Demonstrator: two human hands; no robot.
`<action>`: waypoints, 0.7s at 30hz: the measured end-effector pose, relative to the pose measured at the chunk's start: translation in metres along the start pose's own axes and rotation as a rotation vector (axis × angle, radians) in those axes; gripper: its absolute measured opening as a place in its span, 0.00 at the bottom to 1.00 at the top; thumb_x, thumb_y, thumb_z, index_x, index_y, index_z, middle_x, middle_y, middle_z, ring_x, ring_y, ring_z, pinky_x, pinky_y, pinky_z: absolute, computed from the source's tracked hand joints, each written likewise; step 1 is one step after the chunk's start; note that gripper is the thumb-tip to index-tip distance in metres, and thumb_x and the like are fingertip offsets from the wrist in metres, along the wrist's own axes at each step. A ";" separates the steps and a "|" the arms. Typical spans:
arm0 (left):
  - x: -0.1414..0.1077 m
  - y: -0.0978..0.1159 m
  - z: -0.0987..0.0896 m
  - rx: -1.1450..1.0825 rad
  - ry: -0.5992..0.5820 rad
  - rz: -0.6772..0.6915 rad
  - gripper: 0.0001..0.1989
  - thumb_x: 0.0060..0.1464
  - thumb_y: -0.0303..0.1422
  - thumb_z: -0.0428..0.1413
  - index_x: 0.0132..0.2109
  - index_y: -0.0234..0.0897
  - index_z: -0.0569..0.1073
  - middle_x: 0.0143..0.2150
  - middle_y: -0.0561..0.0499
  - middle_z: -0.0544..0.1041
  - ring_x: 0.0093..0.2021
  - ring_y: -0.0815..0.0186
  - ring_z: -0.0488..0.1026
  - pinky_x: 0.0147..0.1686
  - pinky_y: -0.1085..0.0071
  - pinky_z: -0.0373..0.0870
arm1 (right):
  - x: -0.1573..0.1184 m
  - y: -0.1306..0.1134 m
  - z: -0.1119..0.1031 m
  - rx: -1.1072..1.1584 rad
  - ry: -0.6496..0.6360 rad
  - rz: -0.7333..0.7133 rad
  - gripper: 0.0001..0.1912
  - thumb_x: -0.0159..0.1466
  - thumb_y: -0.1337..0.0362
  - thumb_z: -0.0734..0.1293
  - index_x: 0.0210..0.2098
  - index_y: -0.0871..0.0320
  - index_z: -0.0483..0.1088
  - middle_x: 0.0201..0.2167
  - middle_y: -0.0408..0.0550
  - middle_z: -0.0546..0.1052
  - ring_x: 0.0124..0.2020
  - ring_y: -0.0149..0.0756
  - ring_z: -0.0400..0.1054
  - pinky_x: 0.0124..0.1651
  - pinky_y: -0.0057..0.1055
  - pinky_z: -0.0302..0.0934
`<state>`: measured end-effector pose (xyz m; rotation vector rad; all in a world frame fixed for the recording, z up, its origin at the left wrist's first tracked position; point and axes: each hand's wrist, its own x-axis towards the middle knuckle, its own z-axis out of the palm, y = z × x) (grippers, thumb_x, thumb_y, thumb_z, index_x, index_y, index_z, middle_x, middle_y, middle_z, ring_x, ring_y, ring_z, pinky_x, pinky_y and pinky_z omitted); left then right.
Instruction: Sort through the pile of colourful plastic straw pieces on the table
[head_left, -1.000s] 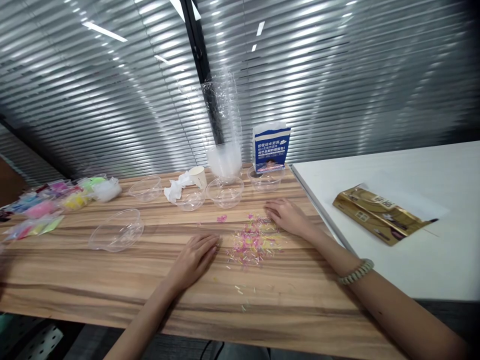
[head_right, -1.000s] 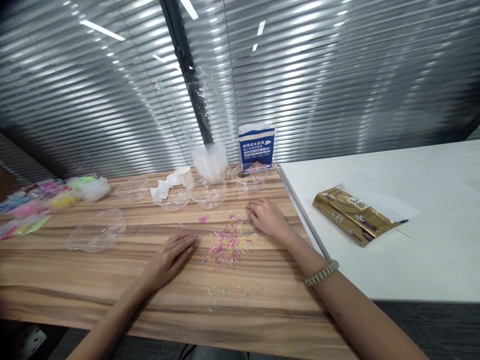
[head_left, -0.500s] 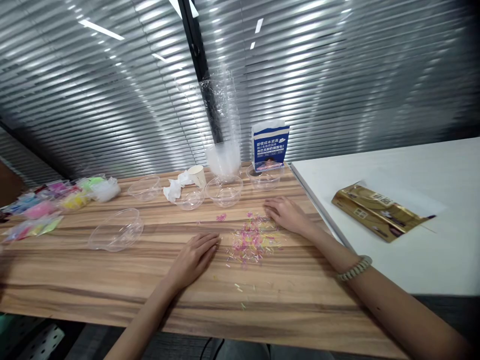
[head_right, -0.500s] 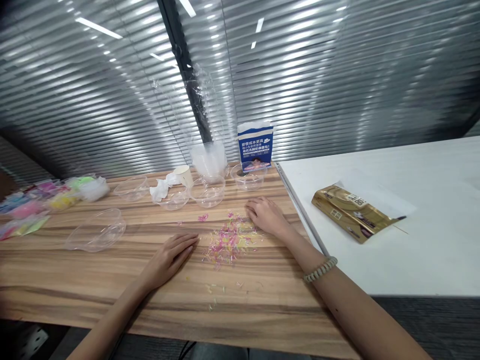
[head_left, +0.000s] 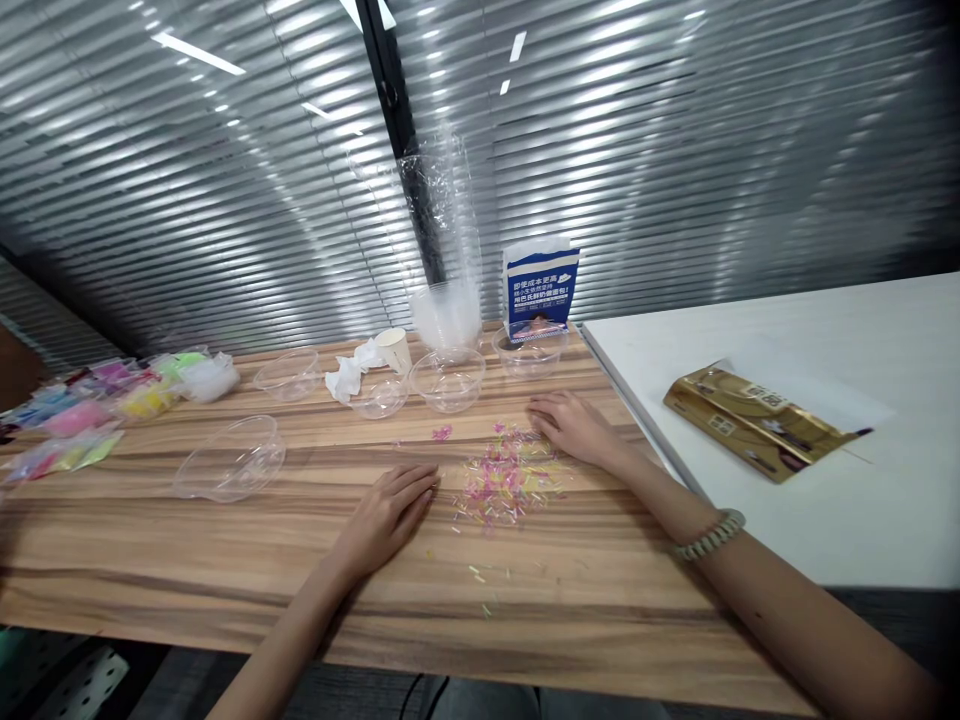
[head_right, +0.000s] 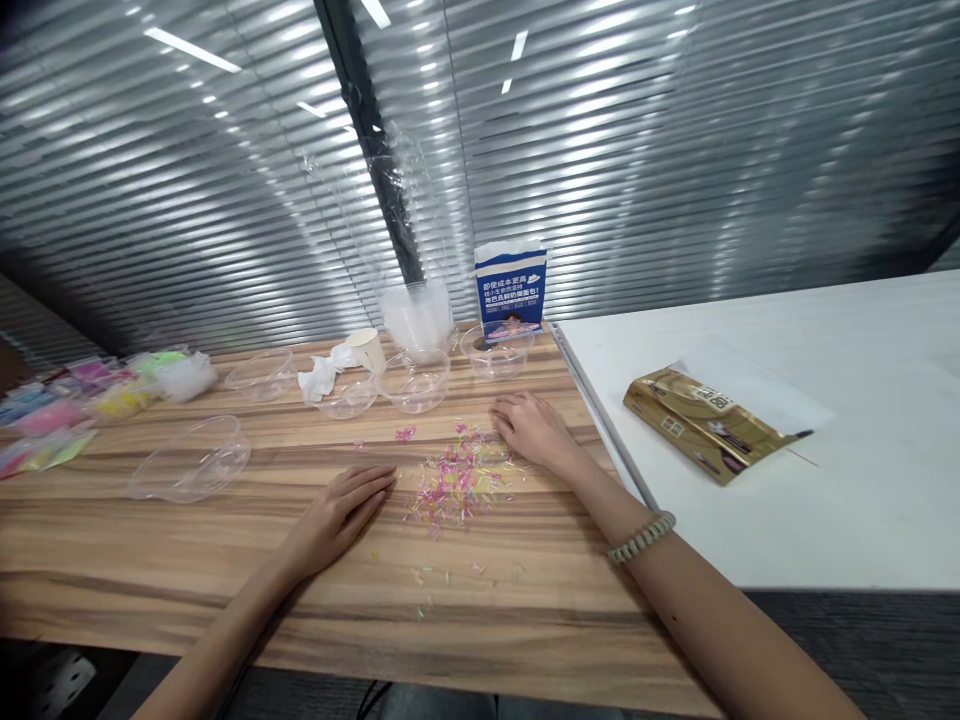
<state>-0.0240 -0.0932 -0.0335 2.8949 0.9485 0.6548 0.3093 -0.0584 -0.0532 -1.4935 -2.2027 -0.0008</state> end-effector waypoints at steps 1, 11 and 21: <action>0.000 0.000 0.000 0.001 -0.002 0.000 0.15 0.64 0.30 0.46 0.54 0.36 0.70 0.54 0.44 0.73 0.53 0.61 0.70 0.53 0.59 0.69 | 0.000 0.000 0.000 0.000 -0.002 -0.001 0.13 0.66 0.67 0.60 0.44 0.59 0.74 0.46 0.48 0.76 0.49 0.42 0.67 0.54 0.36 0.57; 0.001 0.002 -0.001 -0.007 0.013 0.001 0.15 0.63 0.30 0.47 0.54 0.37 0.70 0.53 0.44 0.74 0.52 0.60 0.71 0.53 0.59 0.69 | -0.001 0.000 0.000 0.015 0.000 0.006 0.13 0.65 0.68 0.60 0.45 0.58 0.74 0.47 0.47 0.76 0.49 0.42 0.67 0.54 0.36 0.57; -0.001 0.000 0.000 -0.001 0.003 -0.007 0.15 0.63 0.30 0.47 0.54 0.38 0.70 0.54 0.45 0.73 0.53 0.61 0.70 0.54 0.59 0.68 | 0.000 -0.002 -0.003 0.018 -0.018 0.011 0.13 0.65 0.67 0.60 0.45 0.59 0.74 0.47 0.48 0.76 0.50 0.42 0.66 0.54 0.35 0.56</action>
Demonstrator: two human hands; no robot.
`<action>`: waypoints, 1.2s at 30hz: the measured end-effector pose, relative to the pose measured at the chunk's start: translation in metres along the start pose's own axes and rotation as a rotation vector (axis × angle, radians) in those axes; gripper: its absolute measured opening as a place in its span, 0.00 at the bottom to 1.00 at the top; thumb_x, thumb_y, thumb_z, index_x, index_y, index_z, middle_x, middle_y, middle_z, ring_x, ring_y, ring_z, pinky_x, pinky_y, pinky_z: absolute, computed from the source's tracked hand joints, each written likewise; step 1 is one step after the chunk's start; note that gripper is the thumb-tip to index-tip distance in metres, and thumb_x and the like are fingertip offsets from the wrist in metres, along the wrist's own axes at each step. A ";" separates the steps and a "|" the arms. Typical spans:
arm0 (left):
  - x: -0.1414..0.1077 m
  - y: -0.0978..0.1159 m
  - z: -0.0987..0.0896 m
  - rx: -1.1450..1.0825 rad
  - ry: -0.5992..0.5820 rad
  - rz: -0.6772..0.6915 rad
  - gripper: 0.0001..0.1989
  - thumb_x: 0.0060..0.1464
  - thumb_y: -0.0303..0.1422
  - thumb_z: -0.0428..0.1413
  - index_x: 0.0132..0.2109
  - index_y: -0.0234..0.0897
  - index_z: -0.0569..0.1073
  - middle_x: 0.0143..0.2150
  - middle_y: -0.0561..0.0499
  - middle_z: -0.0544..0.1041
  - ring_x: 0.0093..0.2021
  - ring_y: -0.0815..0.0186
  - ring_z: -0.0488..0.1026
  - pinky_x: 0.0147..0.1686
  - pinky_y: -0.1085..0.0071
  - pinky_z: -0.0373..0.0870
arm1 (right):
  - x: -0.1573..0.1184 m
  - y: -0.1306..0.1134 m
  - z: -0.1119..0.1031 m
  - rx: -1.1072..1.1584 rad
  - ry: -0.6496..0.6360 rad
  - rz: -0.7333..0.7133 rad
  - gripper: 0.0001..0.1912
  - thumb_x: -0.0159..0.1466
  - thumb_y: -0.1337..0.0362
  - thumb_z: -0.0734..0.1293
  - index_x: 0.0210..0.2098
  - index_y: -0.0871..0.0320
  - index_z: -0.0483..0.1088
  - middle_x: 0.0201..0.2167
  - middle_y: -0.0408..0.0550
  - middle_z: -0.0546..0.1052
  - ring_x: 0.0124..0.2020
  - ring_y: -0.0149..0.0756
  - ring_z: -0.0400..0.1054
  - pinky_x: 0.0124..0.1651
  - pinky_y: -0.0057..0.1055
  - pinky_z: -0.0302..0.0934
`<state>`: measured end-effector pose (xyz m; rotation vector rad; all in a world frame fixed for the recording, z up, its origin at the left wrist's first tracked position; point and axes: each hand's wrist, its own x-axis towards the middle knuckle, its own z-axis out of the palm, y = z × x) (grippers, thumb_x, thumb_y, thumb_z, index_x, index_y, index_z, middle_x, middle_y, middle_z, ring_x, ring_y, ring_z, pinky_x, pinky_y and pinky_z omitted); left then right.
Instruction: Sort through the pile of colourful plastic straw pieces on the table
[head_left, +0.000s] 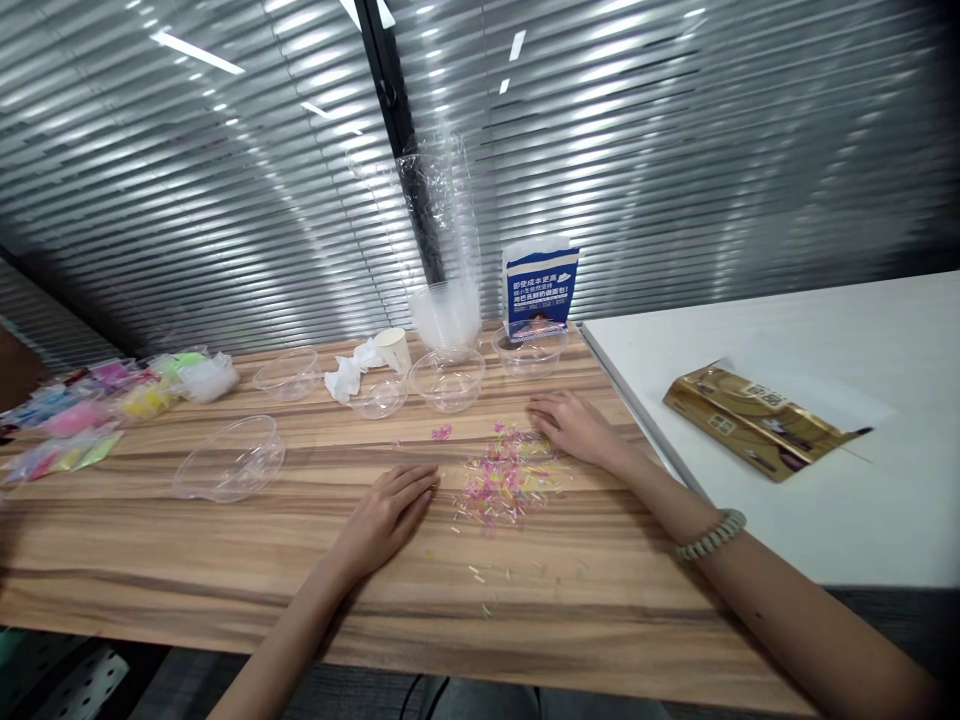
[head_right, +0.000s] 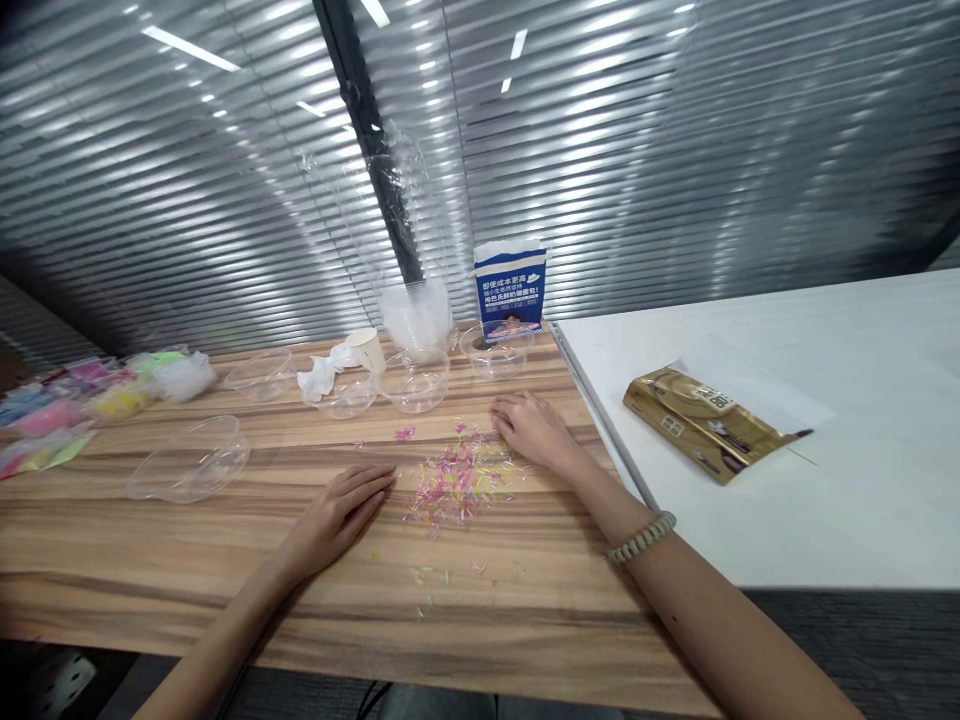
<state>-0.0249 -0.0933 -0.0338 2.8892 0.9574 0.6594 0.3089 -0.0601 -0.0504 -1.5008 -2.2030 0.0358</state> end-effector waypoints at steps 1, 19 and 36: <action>0.000 0.000 0.000 -0.003 0.001 -0.001 0.15 0.63 0.30 0.47 0.54 0.38 0.70 0.54 0.45 0.73 0.53 0.61 0.70 0.54 0.60 0.68 | 0.000 0.000 0.000 -0.002 0.000 0.002 0.14 0.65 0.68 0.60 0.45 0.59 0.74 0.47 0.48 0.76 0.50 0.42 0.66 0.54 0.36 0.56; 0.000 0.000 0.000 -0.003 -0.019 -0.013 0.15 0.63 0.30 0.47 0.55 0.38 0.69 0.54 0.45 0.73 0.54 0.60 0.70 0.54 0.59 0.67 | 0.000 0.003 0.002 0.010 -0.013 0.000 0.14 0.66 0.67 0.60 0.45 0.59 0.74 0.48 0.50 0.75 0.50 0.43 0.66 0.55 0.36 0.56; 0.001 0.001 -0.001 -0.030 -0.005 -0.011 0.15 0.63 0.30 0.47 0.55 0.39 0.70 0.54 0.45 0.73 0.53 0.60 0.70 0.54 0.58 0.68 | 0.000 0.004 0.003 0.020 -0.002 -0.010 0.14 0.65 0.68 0.60 0.46 0.59 0.74 0.47 0.51 0.76 0.52 0.42 0.66 0.56 0.37 0.56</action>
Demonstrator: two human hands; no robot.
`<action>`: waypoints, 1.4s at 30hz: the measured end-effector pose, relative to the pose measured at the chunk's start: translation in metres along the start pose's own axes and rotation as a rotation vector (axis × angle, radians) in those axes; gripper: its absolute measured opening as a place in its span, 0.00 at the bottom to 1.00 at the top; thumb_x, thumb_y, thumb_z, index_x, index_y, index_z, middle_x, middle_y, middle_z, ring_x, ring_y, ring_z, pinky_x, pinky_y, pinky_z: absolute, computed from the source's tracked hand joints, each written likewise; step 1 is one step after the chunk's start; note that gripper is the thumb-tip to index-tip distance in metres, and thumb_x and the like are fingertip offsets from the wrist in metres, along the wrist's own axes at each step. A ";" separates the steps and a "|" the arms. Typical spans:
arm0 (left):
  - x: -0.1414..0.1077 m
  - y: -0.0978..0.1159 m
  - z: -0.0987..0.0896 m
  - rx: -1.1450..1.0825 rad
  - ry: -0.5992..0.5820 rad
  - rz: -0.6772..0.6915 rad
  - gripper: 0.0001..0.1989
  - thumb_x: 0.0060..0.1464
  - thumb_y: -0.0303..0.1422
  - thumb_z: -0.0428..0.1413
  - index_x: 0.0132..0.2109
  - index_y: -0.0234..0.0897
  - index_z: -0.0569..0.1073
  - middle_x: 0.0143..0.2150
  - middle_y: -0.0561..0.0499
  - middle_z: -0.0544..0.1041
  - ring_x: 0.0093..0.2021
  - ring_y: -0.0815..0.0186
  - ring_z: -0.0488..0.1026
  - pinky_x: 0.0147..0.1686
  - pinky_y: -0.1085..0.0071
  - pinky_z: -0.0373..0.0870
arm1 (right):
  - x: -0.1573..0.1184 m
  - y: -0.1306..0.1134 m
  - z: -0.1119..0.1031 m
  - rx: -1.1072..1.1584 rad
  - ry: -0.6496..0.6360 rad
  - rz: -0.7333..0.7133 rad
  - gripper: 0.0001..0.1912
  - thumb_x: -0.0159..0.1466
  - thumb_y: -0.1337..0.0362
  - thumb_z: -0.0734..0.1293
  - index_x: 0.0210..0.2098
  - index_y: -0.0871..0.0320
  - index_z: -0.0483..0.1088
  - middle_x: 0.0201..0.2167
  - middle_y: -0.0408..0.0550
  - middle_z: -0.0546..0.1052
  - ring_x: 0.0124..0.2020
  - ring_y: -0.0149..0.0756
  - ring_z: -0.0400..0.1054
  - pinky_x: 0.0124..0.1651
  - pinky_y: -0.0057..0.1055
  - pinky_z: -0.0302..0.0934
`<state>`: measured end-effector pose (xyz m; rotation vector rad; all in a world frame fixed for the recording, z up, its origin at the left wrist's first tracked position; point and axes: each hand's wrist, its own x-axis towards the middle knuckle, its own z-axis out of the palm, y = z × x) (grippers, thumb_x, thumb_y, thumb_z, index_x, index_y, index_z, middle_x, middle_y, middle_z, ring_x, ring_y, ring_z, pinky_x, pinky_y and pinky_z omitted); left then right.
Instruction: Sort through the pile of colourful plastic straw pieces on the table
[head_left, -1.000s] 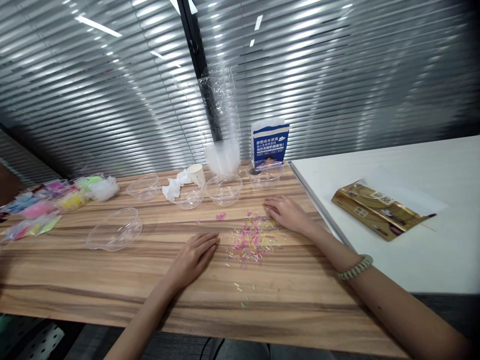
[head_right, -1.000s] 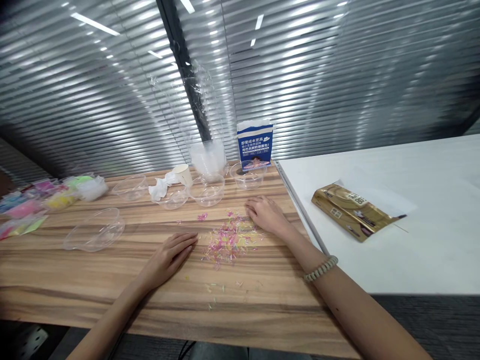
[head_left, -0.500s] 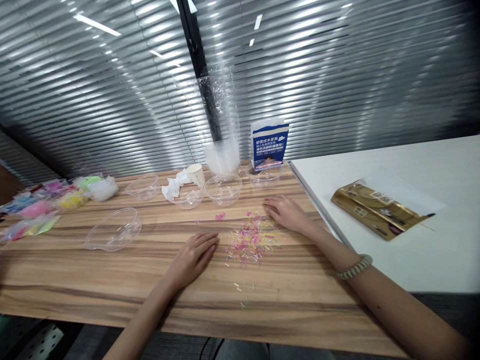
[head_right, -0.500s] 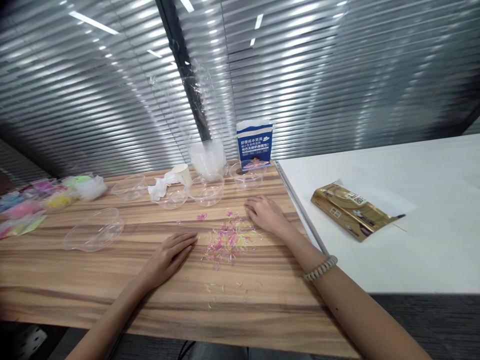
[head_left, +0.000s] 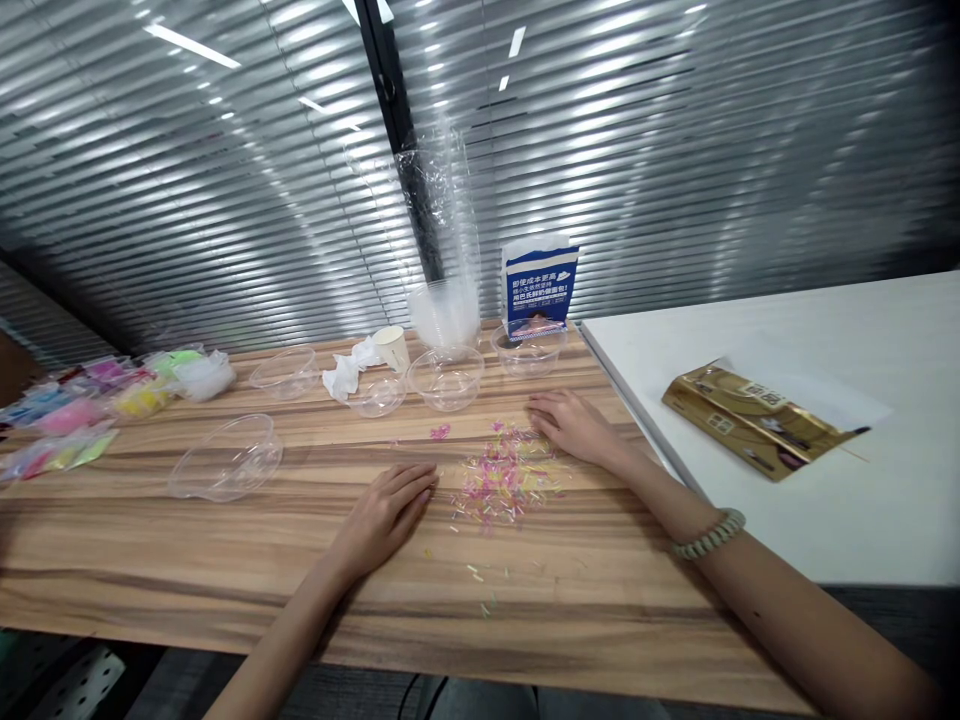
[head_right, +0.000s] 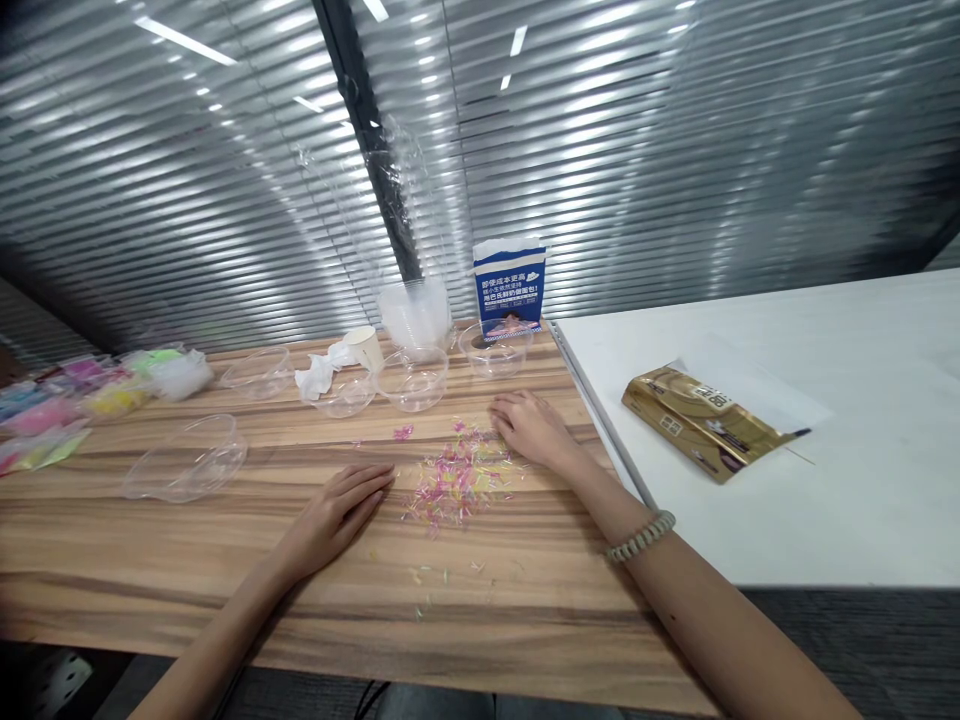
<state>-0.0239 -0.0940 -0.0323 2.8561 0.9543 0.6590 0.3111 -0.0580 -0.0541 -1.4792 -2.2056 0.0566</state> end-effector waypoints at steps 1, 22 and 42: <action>0.000 0.000 0.000 -0.002 0.002 0.001 0.15 0.63 0.30 0.47 0.55 0.39 0.70 0.54 0.45 0.73 0.53 0.60 0.70 0.54 0.58 0.68 | 0.000 0.000 0.000 0.001 -0.002 0.001 0.14 0.65 0.67 0.60 0.46 0.59 0.74 0.47 0.50 0.76 0.51 0.42 0.66 0.56 0.37 0.56; 0.001 0.000 0.000 -0.006 -0.008 0.000 0.15 0.63 0.31 0.47 0.54 0.39 0.70 0.53 0.45 0.73 0.53 0.61 0.70 0.54 0.58 0.68 | 0.000 0.001 0.001 -0.007 0.007 0.006 0.14 0.65 0.67 0.60 0.47 0.58 0.73 0.49 0.49 0.75 0.52 0.42 0.65 0.56 0.37 0.57; -0.001 -0.001 0.001 0.022 0.000 0.011 0.15 0.63 0.30 0.47 0.54 0.38 0.70 0.54 0.45 0.73 0.53 0.61 0.70 0.54 0.60 0.68 | 0.000 0.001 0.002 -0.005 0.014 0.005 0.14 0.65 0.67 0.60 0.47 0.58 0.73 0.49 0.49 0.75 0.51 0.41 0.66 0.56 0.36 0.56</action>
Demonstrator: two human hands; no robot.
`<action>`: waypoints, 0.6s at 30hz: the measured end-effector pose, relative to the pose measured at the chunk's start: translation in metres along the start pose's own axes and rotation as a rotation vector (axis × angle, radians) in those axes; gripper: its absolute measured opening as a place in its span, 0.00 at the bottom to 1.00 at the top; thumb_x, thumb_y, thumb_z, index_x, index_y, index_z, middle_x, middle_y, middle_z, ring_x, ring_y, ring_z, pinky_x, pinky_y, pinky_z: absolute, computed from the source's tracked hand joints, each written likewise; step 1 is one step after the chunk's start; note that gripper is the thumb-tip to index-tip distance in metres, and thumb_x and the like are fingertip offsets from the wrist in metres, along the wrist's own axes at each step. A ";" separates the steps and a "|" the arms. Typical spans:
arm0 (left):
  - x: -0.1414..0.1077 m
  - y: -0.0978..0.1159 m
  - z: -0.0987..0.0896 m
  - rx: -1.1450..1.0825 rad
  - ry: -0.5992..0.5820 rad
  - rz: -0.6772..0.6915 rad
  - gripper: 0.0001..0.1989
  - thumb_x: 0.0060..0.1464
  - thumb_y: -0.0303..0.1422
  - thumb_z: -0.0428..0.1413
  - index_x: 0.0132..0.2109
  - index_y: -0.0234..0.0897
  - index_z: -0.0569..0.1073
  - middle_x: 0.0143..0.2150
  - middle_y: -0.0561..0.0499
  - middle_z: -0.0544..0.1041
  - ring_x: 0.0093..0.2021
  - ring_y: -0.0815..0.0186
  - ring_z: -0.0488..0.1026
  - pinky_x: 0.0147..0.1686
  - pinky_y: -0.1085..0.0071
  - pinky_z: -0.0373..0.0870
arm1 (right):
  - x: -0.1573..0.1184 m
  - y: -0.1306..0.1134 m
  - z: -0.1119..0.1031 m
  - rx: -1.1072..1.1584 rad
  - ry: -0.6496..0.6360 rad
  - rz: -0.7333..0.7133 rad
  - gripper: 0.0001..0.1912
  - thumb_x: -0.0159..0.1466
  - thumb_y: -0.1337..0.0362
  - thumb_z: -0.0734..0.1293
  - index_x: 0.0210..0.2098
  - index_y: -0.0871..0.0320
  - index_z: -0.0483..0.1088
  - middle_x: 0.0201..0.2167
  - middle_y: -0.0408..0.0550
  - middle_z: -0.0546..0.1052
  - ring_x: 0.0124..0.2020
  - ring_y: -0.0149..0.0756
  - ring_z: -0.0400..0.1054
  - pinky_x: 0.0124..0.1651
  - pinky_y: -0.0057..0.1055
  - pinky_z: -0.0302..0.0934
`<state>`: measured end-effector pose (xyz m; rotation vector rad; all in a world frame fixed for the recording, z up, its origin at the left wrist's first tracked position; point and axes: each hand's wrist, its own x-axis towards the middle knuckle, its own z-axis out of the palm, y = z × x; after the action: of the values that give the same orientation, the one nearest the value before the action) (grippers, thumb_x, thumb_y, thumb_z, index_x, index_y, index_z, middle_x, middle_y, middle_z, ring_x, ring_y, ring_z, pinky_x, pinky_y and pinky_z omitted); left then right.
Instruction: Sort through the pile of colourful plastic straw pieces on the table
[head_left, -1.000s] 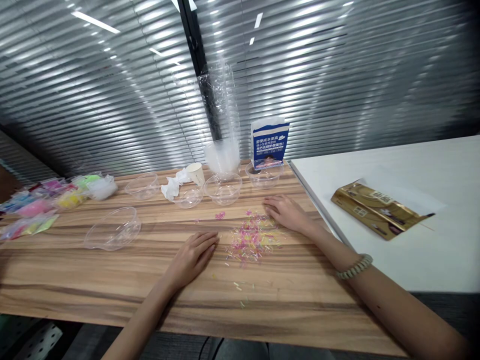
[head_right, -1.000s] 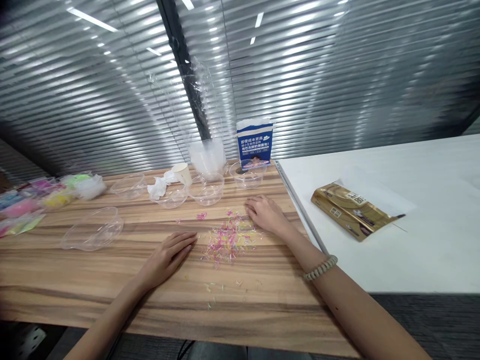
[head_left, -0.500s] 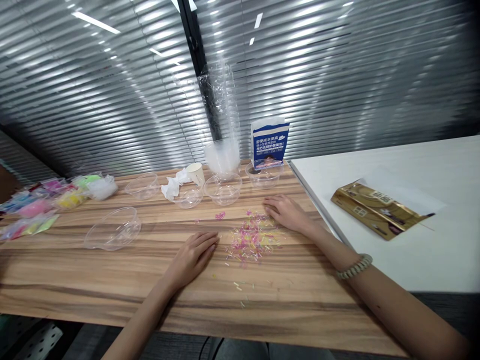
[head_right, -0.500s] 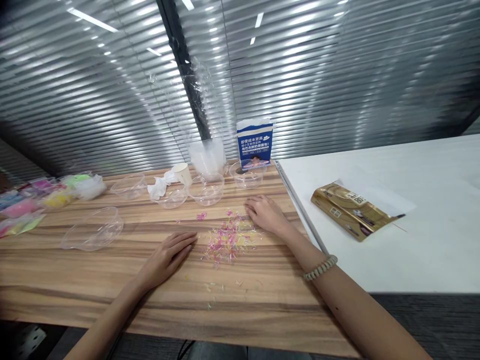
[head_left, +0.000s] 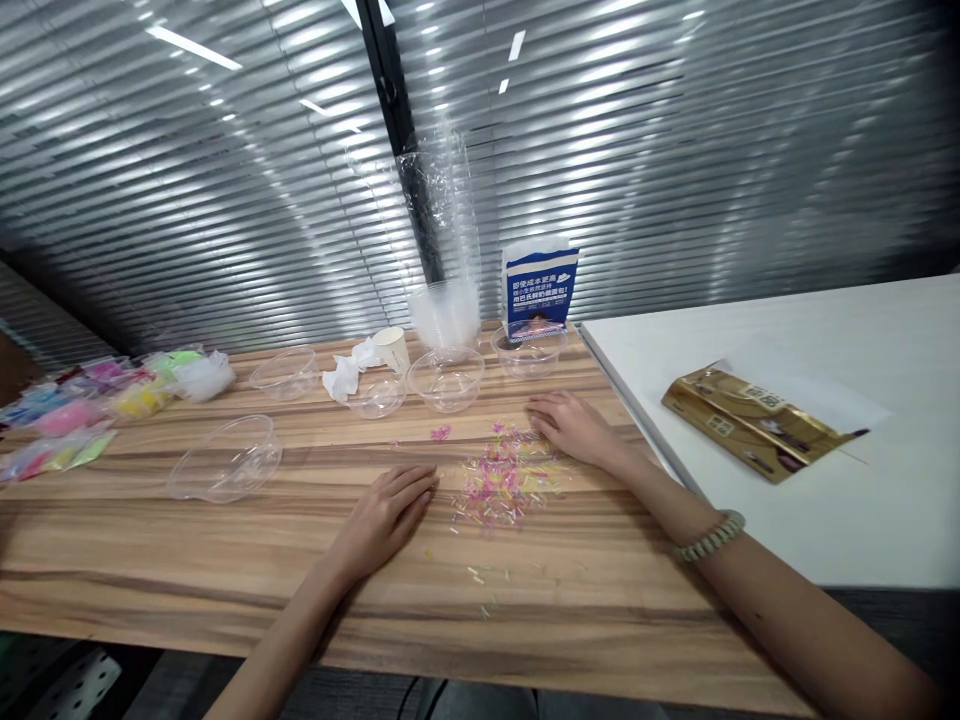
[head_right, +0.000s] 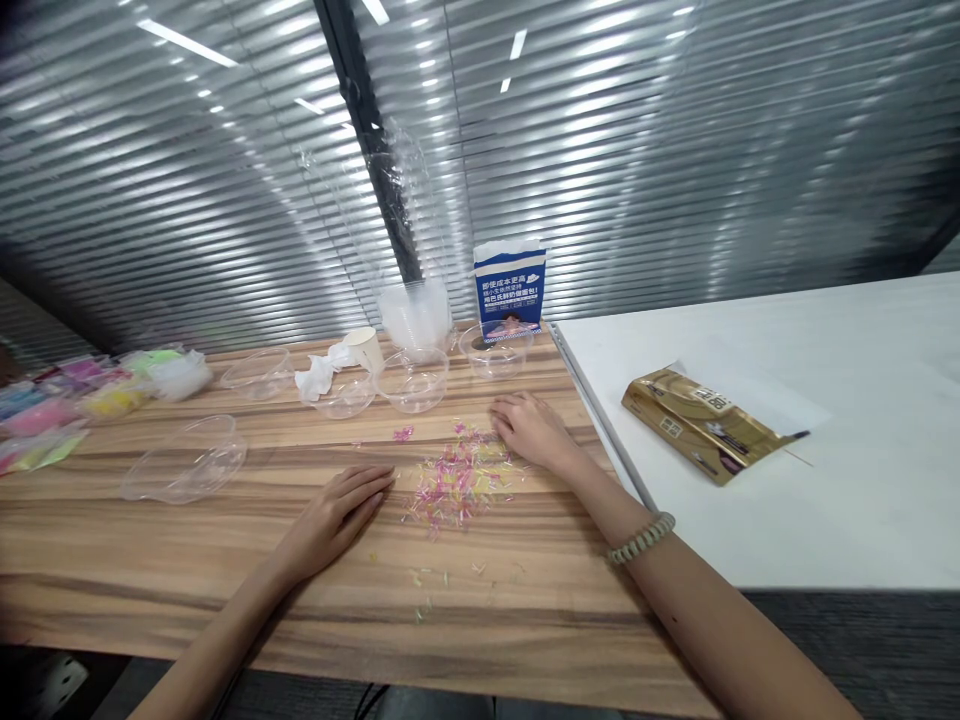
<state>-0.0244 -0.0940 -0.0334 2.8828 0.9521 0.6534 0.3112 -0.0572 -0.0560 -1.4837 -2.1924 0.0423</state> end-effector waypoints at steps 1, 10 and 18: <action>0.000 0.000 0.000 0.003 0.002 0.004 0.15 0.63 0.30 0.47 0.54 0.37 0.70 0.53 0.45 0.73 0.53 0.61 0.70 0.54 0.60 0.68 | 0.000 0.000 0.000 0.000 -0.002 0.001 0.14 0.65 0.67 0.60 0.47 0.58 0.73 0.49 0.49 0.75 0.51 0.41 0.66 0.56 0.36 0.56; 0.001 0.000 0.000 0.016 0.035 0.037 0.14 0.63 0.29 0.48 0.53 0.36 0.70 0.52 0.45 0.74 0.52 0.61 0.70 0.52 0.60 0.68 | 0.000 -0.001 -0.002 -0.012 -0.008 0.008 0.14 0.66 0.66 0.60 0.47 0.58 0.74 0.49 0.49 0.75 0.52 0.42 0.66 0.56 0.37 0.56; 0.001 0.000 0.000 0.010 0.065 0.046 0.13 0.62 0.28 0.48 0.52 0.36 0.71 0.50 0.44 0.75 0.50 0.61 0.71 0.51 0.61 0.68 | 0.000 -0.003 -0.004 -0.013 -0.009 0.000 0.14 0.65 0.67 0.60 0.46 0.58 0.74 0.48 0.49 0.75 0.51 0.42 0.66 0.55 0.37 0.56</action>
<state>-0.0233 -0.0936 -0.0325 2.9171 0.9015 0.7523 0.3100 -0.0596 -0.0518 -1.4934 -2.2033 0.0345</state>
